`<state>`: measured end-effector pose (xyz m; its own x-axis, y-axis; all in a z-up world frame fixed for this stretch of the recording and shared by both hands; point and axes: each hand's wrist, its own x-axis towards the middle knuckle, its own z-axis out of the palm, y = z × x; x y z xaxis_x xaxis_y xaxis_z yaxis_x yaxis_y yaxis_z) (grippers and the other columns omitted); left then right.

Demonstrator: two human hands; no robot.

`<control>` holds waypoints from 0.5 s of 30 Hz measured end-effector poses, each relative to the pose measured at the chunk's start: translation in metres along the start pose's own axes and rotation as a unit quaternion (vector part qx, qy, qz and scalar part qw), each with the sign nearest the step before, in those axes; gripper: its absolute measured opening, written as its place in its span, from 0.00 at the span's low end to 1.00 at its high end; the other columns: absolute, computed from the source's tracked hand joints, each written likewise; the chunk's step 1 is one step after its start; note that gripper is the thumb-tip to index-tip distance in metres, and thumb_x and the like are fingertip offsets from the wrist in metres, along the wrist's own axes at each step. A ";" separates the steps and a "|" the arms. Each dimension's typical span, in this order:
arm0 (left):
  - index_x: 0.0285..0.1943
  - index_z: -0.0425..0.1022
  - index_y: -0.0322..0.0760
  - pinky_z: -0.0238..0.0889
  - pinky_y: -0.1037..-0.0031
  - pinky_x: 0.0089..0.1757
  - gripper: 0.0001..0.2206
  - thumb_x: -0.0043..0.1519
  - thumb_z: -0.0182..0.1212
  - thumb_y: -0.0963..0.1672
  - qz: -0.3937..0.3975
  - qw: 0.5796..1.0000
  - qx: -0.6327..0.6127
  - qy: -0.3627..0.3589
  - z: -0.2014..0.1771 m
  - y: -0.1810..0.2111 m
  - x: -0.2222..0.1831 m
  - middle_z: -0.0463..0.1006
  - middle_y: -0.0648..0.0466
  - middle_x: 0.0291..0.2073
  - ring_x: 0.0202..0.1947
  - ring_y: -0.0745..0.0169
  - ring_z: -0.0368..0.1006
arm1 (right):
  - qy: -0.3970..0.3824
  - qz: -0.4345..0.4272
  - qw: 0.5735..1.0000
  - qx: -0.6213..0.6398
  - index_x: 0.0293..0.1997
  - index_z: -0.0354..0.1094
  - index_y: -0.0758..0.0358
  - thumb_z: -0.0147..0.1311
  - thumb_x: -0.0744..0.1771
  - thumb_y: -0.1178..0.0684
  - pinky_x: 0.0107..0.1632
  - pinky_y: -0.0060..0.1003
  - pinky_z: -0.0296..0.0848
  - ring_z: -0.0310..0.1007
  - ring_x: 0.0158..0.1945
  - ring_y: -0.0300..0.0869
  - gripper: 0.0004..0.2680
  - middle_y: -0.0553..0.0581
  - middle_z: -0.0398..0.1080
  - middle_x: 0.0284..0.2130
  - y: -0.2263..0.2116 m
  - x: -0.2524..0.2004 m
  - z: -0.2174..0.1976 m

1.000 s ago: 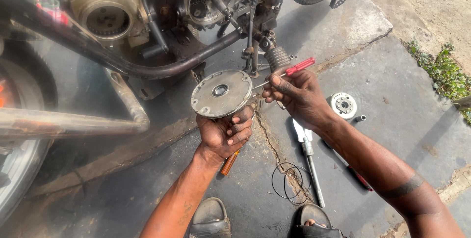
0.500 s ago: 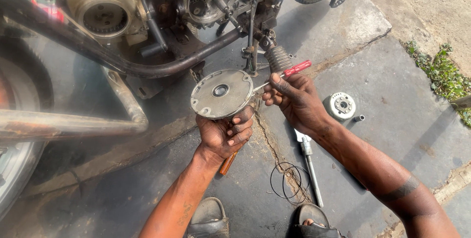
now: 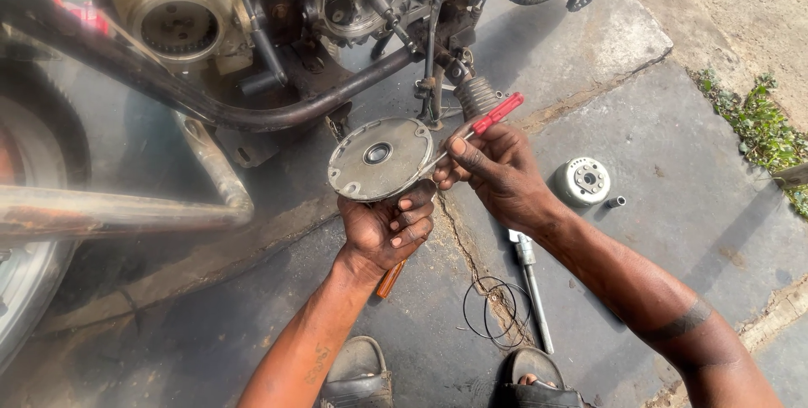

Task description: Repairing and assembling motorcycle engine components, specifically working on the stator or flywheel assembly.

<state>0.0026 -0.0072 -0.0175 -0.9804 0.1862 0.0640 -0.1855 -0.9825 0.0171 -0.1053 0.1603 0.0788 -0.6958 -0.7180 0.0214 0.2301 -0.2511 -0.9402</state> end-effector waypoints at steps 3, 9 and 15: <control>0.52 0.69 0.23 0.57 0.84 0.19 0.35 0.63 0.48 0.62 0.010 1.000 0.014 0.003 0.002 0.001 0.000 0.64 0.57 0.27 0.22 0.74 0.55 | 0.021 -0.005 1.000 0.011 0.47 0.71 0.68 0.56 0.69 0.53 0.43 0.37 0.82 0.80 0.38 0.42 0.08 0.61 0.77 0.34 0.009 -0.004 0.003; 0.45 0.70 0.27 0.55 0.85 0.18 0.30 0.66 0.43 0.59 0.038 0.999 0.018 0.002 0.012 0.000 0.001 0.65 0.56 0.27 0.19 0.75 0.54 | 0.023 -0.198 0.973 -0.113 0.42 0.68 0.65 0.57 0.70 0.57 0.42 0.37 0.87 0.82 0.40 0.43 0.04 0.62 0.76 0.38 0.011 -0.019 0.025; 0.44 0.70 0.26 0.54 0.85 0.19 0.28 0.67 0.42 0.58 0.037 0.999 0.033 0.000 0.014 -0.001 0.001 0.67 0.57 0.27 0.19 0.75 0.54 | 0.075 -0.338 0.880 -0.324 0.38 0.61 0.61 0.62 0.69 0.59 0.37 0.28 0.82 0.81 0.40 0.37 0.09 0.61 0.77 0.40 0.023 -0.027 0.021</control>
<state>0.0028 -0.0059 -0.0036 -0.9912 0.1134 0.0676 -0.1080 -0.9910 0.0790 -0.0666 0.1603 0.0636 -0.6172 -0.4414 0.6513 -0.6743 -0.1298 -0.7269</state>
